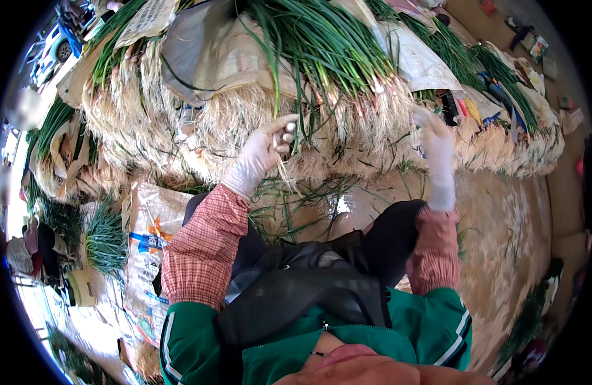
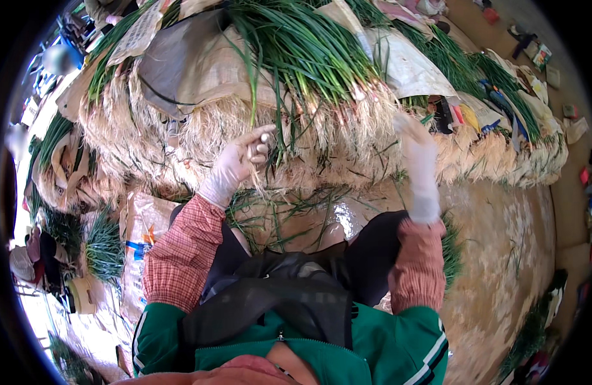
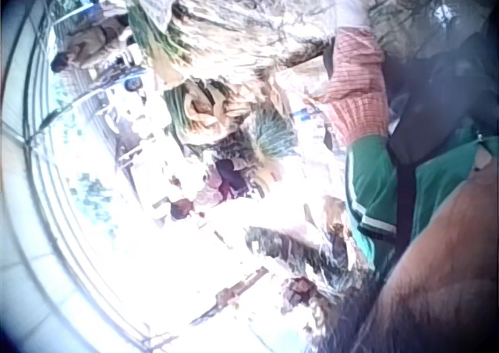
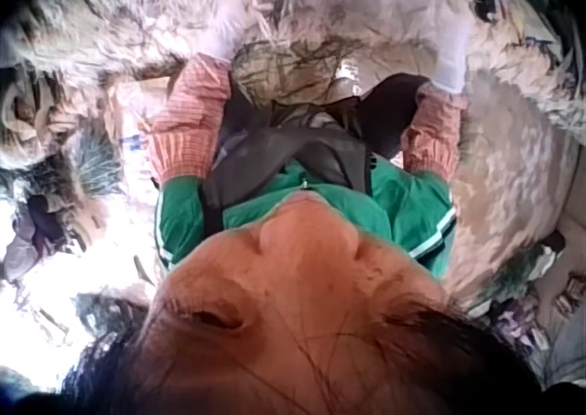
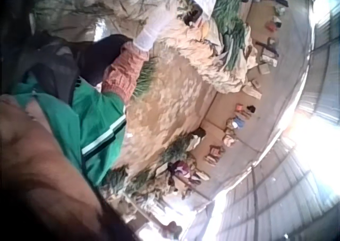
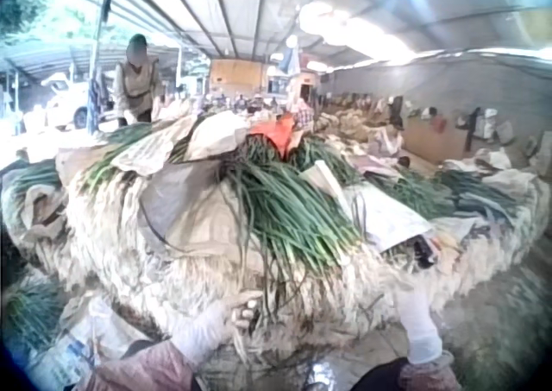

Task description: The person cleans and bundles scallions by hand, pulling individual stalks from a large pile, stripping off outer layers, and gathering them into a bunch.

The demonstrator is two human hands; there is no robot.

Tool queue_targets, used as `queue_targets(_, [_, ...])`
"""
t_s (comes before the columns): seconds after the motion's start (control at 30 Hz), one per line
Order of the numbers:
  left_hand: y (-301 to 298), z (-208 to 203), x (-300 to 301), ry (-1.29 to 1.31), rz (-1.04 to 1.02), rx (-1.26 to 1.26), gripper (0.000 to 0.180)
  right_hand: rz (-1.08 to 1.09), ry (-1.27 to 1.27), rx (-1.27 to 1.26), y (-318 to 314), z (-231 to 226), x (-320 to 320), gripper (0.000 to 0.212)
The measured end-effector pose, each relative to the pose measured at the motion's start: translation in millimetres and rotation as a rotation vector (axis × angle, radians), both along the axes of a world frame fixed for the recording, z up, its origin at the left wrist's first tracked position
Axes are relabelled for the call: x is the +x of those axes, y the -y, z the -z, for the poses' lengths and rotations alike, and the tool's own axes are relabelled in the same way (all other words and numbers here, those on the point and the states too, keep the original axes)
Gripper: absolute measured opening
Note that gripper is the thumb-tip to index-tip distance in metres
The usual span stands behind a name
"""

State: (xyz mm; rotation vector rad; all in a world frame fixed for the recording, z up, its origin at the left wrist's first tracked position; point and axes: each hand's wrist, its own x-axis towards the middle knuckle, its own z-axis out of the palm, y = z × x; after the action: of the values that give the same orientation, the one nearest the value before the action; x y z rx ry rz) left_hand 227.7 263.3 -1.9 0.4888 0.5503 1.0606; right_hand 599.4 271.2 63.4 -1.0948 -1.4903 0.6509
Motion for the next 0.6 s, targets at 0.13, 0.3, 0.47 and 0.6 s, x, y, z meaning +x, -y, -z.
queue_targets(0.13, [5.4, -19.3, 22.2, 0.024, 0.058, 0.081, 0.028, 0.39, 1.329, -0.058, -80.9, -12.8, -69.8, 0.026])
queue_targets(0.3, [13.5, -38.3, 34.1, -0.242, 0.081, 0.277, 0.043, 0.15, 0.805, -0.134, -9.5, -10.5, -136.9, 0.022])
queue_targets(0.47, [-3.9, -7.3, 40.7, -0.357, 0.063, 0.158, 0.028, -0.104, 0.326, -0.206, 12.5, 32.4, -163.1, 0.034])
queue_targets(0.6, [0.6, -3.7, 45.6, -0.55, -0.083, 0.21, 0.021, 0.043, 0.041, -0.19, -19.3, 27.9, -196.7, 0.028])
